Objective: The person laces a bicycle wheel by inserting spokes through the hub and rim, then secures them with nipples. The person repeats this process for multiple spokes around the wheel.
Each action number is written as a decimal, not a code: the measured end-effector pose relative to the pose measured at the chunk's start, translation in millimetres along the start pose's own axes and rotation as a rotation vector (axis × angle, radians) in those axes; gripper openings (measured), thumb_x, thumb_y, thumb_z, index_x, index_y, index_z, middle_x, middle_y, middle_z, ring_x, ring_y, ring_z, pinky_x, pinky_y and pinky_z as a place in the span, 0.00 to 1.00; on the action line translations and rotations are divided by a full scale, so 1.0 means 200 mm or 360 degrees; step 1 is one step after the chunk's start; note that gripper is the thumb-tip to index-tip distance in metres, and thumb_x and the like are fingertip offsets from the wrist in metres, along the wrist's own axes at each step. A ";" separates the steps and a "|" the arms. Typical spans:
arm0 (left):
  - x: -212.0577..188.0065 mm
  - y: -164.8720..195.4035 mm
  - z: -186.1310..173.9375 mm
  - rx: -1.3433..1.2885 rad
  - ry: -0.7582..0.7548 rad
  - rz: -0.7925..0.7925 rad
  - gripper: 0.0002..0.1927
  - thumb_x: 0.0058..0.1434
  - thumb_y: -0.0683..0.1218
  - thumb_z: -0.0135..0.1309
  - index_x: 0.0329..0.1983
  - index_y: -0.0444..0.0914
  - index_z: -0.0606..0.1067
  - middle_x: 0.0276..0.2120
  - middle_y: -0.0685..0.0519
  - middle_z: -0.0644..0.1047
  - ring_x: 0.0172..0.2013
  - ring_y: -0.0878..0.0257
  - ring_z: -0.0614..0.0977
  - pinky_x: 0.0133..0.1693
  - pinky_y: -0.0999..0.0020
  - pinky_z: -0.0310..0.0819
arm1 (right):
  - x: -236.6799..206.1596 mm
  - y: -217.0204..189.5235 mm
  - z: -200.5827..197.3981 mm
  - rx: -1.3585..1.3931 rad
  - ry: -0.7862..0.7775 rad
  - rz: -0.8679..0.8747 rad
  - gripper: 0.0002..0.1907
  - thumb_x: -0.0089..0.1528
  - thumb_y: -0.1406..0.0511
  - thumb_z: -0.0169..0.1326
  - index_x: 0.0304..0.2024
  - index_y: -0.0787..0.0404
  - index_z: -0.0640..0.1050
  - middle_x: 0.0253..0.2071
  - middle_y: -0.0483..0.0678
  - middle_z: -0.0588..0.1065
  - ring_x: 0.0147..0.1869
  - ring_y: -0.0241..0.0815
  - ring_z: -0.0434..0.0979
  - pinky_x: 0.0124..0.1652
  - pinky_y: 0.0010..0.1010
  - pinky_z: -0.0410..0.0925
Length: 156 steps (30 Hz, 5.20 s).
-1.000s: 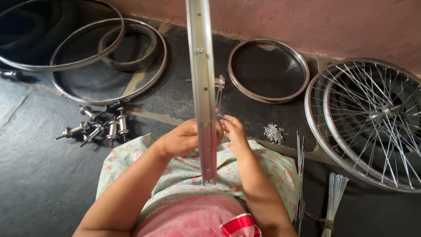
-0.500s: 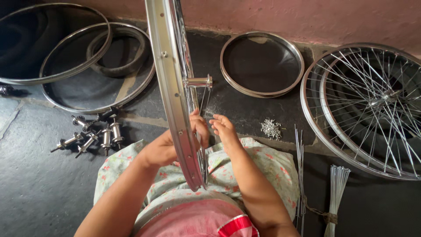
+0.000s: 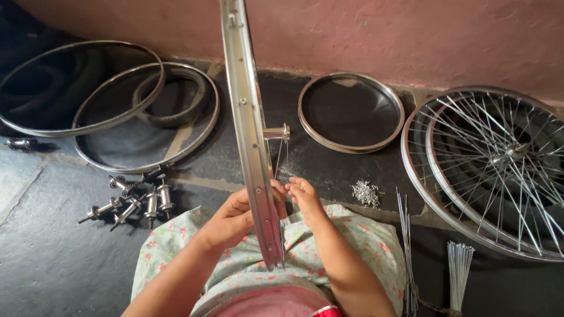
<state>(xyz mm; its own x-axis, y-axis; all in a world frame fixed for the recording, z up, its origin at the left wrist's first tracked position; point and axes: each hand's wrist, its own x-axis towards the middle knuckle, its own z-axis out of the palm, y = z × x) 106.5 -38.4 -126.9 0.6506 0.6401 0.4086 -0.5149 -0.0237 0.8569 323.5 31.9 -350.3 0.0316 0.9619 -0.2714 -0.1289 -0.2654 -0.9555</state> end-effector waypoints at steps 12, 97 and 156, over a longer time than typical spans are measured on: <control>0.03 0.01 -0.02 0.0260 -0.0164 0.0170 0.09 0.74 0.46 0.54 0.44 0.35 0.78 0.50 0.53 0.75 0.59 0.61 0.72 0.63 0.63 0.67 | -0.18 -0.19 0.11 -0.0002 -0.0038 0.0094 0.18 0.66 0.58 0.52 0.55 0.58 0.77 0.48 0.40 0.78 0.48 0.29 0.74 0.45 0.28 0.64; -0.63 -0.27 0.11 0.0970 0.0306 0.0614 0.27 0.50 0.27 0.46 0.54 0.35 0.68 0.49 0.44 0.78 0.52 0.49 0.82 0.56 0.58 0.76 | -0.21 -2.34 0.63 -0.2407 0.0362 -0.1685 0.13 0.60 0.72 0.58 0.45 0.53 0.85 0.64 0.50 0.70 0.69 0.57 0.62 0.65 0.45 0.58; -0.63 -0.22 0.12 0.0949 0.0453 0.0521 0.26 0.47 0.26 0.44 0.50 0.34 0.72 0.45 0.45 0.77 0.52 0.50 0.81 0.58 0.59 0.74 | -1.02 -2.20 0.61 -0.2471 -0.0611 -0.2613 0.11 0.54 0.74 0.59 0.39 0.62 0.78 0.41 0.48 0.78 0.50 0.49 0.78 0.50 0.38 0.71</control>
<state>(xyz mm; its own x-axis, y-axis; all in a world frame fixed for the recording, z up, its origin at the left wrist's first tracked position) 61.4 -136.9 -208.9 0.3042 0.7013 0.6447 -0.2142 -0.6091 0.7636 253.7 -39.3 139.2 -0.8750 0.2512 0.4139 0.4088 0.8415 0.3533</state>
